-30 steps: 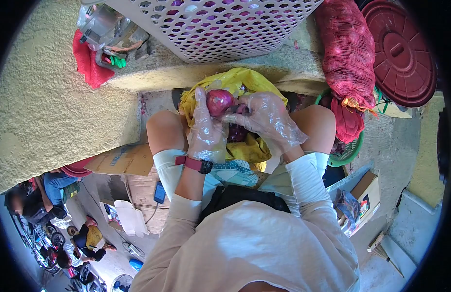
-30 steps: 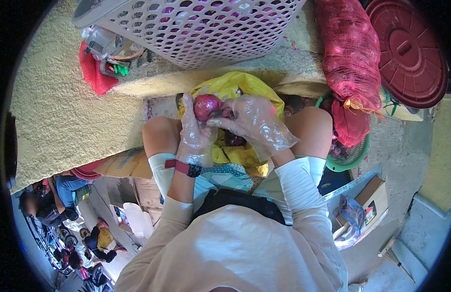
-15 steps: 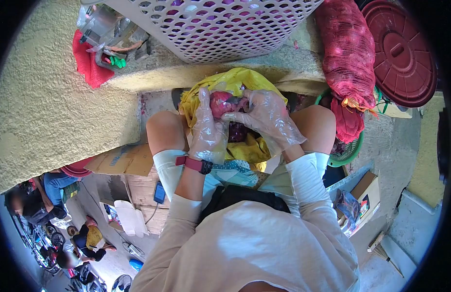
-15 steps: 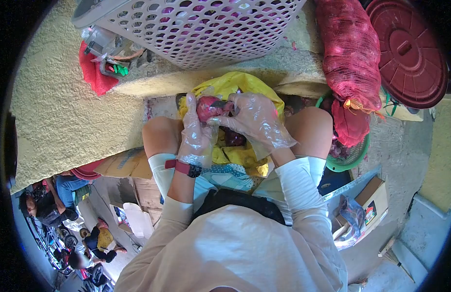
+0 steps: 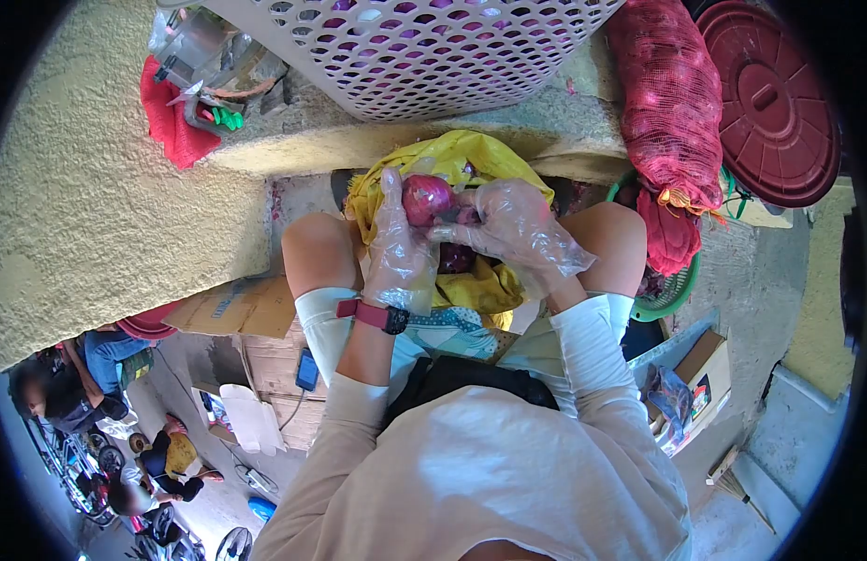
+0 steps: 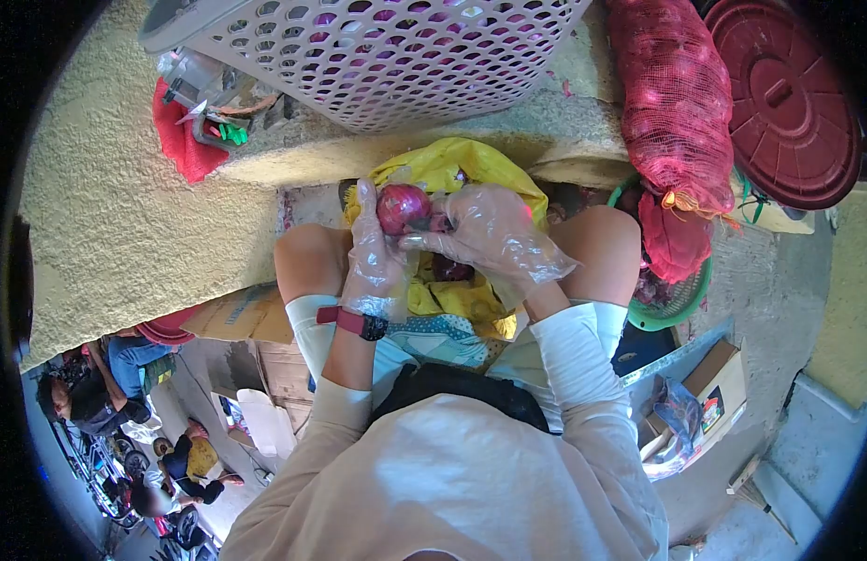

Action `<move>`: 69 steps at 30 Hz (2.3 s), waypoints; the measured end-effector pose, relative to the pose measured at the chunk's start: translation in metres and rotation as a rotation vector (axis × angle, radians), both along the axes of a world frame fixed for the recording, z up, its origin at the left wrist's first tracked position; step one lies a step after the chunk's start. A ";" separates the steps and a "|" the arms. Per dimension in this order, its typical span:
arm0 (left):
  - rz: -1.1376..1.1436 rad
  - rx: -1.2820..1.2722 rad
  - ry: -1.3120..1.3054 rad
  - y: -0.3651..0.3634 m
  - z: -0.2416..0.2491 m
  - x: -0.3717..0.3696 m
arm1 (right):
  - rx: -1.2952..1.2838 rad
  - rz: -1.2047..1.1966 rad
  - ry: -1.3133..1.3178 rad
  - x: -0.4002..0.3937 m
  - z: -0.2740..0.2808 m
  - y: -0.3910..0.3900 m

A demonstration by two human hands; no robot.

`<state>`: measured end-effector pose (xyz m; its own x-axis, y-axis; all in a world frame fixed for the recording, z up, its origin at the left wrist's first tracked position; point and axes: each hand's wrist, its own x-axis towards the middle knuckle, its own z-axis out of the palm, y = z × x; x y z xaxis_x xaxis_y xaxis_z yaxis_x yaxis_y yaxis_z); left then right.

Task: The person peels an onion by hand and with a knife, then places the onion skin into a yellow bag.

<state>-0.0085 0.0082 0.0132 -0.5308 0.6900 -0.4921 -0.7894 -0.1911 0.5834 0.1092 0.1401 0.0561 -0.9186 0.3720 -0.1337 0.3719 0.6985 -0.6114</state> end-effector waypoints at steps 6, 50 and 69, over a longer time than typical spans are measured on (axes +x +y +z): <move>-0.019 -0.039 0.035 0.001 0.017 0.002 | -0.033 -0.061 0.126 0.004 -0.006 0.002; -0.013 0.031 0.031 0.002 -0.007 -0.003 | 0.003 -0.137 0.061 -0.001 -0.006 0.000; 0.020 0.020 0.006 0.002 0.004 0.001 | -0.021 -0.062 0.130 -0.002 -0.016 -0.003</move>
<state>-0.0077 0.0106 0.0174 -0.5471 0.6892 -0.4750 -0.7820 -0.2183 0.5838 0.1076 0.1367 0.0405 -0.9042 0.4265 -0.0229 0.3300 0.6636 -0.6713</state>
